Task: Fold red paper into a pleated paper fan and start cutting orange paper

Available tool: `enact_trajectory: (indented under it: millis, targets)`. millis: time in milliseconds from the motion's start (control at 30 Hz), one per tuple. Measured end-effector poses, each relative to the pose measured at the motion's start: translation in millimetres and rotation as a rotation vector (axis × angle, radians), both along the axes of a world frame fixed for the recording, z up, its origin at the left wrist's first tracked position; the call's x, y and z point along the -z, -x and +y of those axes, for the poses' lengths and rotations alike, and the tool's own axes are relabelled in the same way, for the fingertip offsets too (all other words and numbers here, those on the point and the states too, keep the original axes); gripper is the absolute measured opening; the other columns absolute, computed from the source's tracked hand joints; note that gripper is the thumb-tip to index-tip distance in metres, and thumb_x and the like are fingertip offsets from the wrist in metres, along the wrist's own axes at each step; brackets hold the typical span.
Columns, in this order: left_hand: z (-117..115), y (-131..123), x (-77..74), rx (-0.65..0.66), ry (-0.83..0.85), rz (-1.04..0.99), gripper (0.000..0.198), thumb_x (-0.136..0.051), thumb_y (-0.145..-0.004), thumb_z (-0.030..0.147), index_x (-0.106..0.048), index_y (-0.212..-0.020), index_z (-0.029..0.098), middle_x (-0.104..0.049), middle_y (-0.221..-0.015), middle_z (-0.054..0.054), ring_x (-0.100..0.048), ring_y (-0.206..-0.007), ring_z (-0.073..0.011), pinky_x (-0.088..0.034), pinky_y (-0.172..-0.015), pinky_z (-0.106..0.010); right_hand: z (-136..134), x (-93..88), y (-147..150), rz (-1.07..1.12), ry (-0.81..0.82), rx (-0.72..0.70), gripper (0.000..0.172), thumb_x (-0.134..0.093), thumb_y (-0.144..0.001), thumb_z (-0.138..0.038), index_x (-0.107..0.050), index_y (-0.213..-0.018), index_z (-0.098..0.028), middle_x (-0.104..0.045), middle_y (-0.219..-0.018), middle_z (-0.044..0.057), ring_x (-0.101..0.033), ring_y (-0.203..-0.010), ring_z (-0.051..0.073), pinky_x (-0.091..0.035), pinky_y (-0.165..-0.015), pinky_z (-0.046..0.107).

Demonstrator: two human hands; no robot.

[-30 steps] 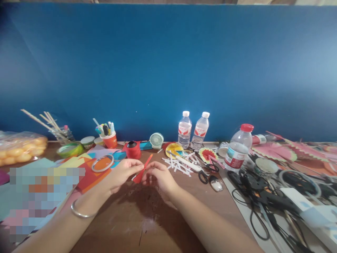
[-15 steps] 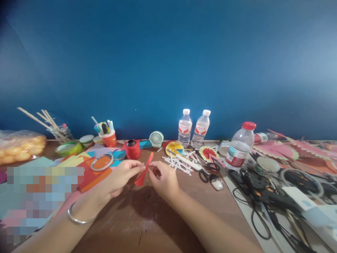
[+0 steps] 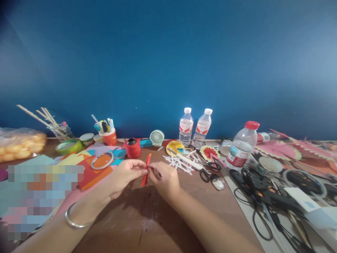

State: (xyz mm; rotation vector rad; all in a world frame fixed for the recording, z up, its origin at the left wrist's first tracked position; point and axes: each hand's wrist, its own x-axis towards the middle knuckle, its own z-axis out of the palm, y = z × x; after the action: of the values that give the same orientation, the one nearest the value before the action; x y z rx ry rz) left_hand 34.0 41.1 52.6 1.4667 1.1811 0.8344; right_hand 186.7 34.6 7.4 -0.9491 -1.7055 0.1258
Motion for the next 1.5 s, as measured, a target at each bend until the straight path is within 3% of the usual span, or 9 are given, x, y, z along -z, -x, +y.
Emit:
enact_trajectory:
  millis: [333, 667, 967, 1267, 1500]
  targets:
    - [-6, -2, -3.5, 0.062, 0.057, 0.085, 0.016, -0.057, -0.074, 0.032, -0.058, -0.075, 0.016, -0.055, -0.049, 0.004, -0.037, -0.038, -0.0056, -0.027, -0.042, -0.019, 3, 1.5, 0, -0.047, -0.099, 0.054, 0.009, -0.053, -0.072, -0.016, -0.061, -0.07, -0.018, -0.062, -0.055, -0.001, -0.048, -0.041, 0.008, -0.041, -0.045, 0.019]
    - [-8, -2, -6.0, 0.094, 0.052, 0.105, 0.013, -0.055, -0.073, 0.028, -0.056, -0.072, 0.016, -0.053, -0.052, 0.004, -0.035, -0.042, -0.0049, -0.022, -0.042, -0.019, 1, -2.4, 0, -0.025, -0.08, 0.011, 0.009, -0.05, -0.069, -0.013, -0.057, -0.065, -0.018, -0.057, -0.051, -0.002, -0.046, -0.041, 0.008, -0.037, -0.042, 0.018]
    - [-9, -4, -13.6, 0.128, 0.161, -0.051, 0.013, -0.057, -0.072, 0.027, -0.054, -0.07, 0.014, -0.048, -0.049, 0.006, -0.033, -0.041, -0.0036, -0.019, -0.042, -0.018, -1, -7.3, -7, 0.024, -0.018, -0.103, 0.009, -0.052, -0.076, -0.017, -0.062, -0.075, -0.018, -0.063, -0.059, 0.0, -0.052, -0.046, 0.009, -0.041, -0.046, 0.019]
    - [-10, -2, -12.1, 0.086, 0.051, 0.155, 0.015, -0.056, -0.071, 0.032, -0.057, -0.072, 0.017, -0.049, -0.048, 0.006, -0.033, -0.04, -0.0055, -0.021, -0.041, -0.019, 3, -10.9, -10, -0.073, -0.065, -0.117, 0.011, -0.052, -0.073, -0.017, -0.061, -0.07, -0.021, -0.063, -0.058, 0.0, -0.051, -0.045, 0.009, -0.042, -0.047, 0.02]
    - [-10, -3, -13.9, 0.098, -0.027, 0.219, 0.014, -0.056, -0.071, 0.029, -0.057, -0.07, 0.016, -0.051, -0.054, 0.004, -0.034, -0.046, -0.006, -0.021, -0.043, -0.019, 2, -13.1, -6, -0.021, -0.056, -0.119, 0.012, -0.05, -0.064, -0.011, -0.058, -0.063, -0.02, -0.06, -0.055, -0.002, -0.049, -0.044, 0.008, -0.04, -0.045, 0.018]
